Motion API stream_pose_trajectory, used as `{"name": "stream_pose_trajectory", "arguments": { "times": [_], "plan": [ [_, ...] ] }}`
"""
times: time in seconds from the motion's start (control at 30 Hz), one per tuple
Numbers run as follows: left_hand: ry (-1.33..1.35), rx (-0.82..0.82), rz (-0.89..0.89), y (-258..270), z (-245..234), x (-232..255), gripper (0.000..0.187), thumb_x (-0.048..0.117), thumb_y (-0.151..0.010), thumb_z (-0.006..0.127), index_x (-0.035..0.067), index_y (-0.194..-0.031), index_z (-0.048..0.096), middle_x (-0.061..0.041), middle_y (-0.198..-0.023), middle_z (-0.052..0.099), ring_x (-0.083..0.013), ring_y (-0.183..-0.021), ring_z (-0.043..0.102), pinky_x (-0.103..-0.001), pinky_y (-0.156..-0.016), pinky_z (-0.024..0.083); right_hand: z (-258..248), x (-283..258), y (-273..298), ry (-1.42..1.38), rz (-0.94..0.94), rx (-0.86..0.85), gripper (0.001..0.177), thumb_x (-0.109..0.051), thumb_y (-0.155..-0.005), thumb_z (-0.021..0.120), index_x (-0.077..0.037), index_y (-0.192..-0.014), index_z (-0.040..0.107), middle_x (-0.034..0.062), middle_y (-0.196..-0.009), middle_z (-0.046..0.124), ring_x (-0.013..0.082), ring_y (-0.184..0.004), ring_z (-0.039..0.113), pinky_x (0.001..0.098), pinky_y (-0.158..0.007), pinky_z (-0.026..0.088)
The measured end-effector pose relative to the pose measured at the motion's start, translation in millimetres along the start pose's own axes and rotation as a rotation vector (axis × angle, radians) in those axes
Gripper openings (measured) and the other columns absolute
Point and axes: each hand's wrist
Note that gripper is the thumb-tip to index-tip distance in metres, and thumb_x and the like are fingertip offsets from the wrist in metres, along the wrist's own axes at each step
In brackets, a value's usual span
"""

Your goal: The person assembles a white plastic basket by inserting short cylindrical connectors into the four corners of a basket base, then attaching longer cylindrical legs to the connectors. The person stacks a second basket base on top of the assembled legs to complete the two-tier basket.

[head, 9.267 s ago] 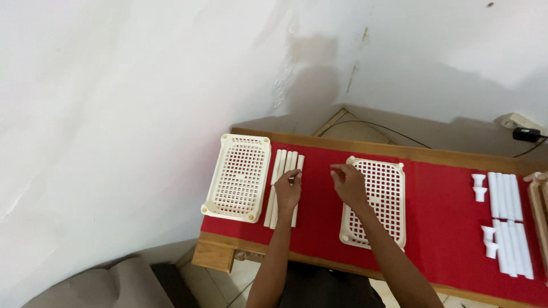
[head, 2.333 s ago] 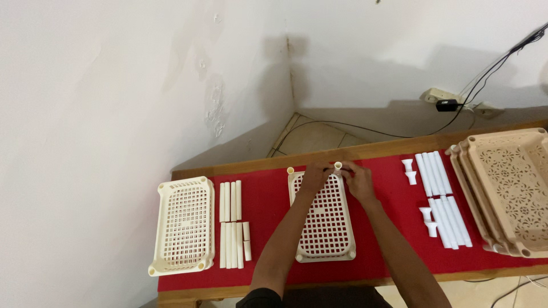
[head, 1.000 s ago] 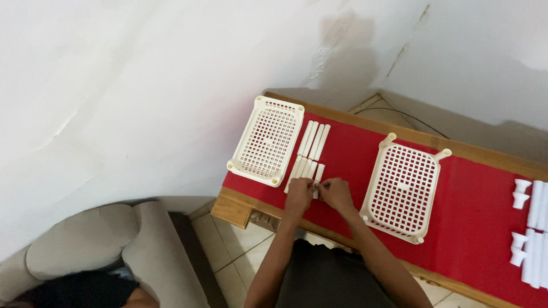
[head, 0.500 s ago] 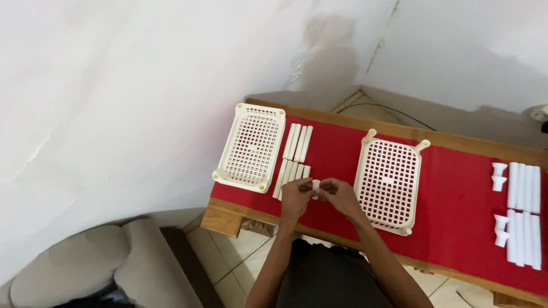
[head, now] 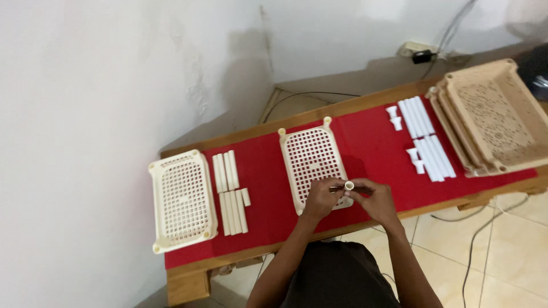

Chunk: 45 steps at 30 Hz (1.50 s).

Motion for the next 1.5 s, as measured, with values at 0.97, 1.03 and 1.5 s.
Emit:
{"name": "stream_pose_trajectory", "arguments": {
  "times": [0.97, 1.03, 1.5],
  "plan": [
    [-0.175, -0.216, 0.021, -1, 19, -16, 0.013, 0.014, -0.087, 0.082, 0.005, -0.094, 0.077, -0.008, -0.084, 0.077, -0.0153, -0.068, 0.072, -0.031, -0.061, 0.058, -19, 31, 11, 0.190, 0.105, -0.165, 0.027, -0.010, -0.083, 0.077, -0.011, -0.110, 0.079, 0.0063, -0.103, 0.083, 0.0197, -0.097, 0.081, 0.0348, -0.095, 0.063],
    [-0.178, -0.229, 0.005, 1, 20, -17, 0.011, 0.013, -0.088, 0.081, 0.006, -0.094, 0.076, -0.007, -0.083, 0.077, -0.0150, -0.067, 0.071, -0.031, -0.060, 0.057, -19, 31, 13, 0.204, 0.099, -0.162, 0.028, -0.009, -0.083, 0.078, -0.011, -0.110, 0.079, 0.0067, -0.103, 0.083, 0.0204, -0.097, 0.080, 0.0355, -0.095, 0.062],
    [-0.371, -0.132, 0.194, 5, 19, -33, 0.015, 0.014, -0.080, 0.086, 0.007, -0.079, 0.072, -0.006, -0.070, 0.068, -0.0220, -0.070, 0.063, -0.039, -0.067, 0.052, -7, 33, 23, 0.187, -0.199, 0.022, 0.029, -0.009, -0.076, 0.084, -0.007, -0.104, 0.076, 0.0086, -0.097, 0.080, 0.0205, -0.086, 0.079, 0.0339, -0.075, 0.064]
  ]
}}
Point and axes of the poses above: each hand's wrist, its own y-axis away from the middle knuckle, its own z-axis out of the palm, x = y × z
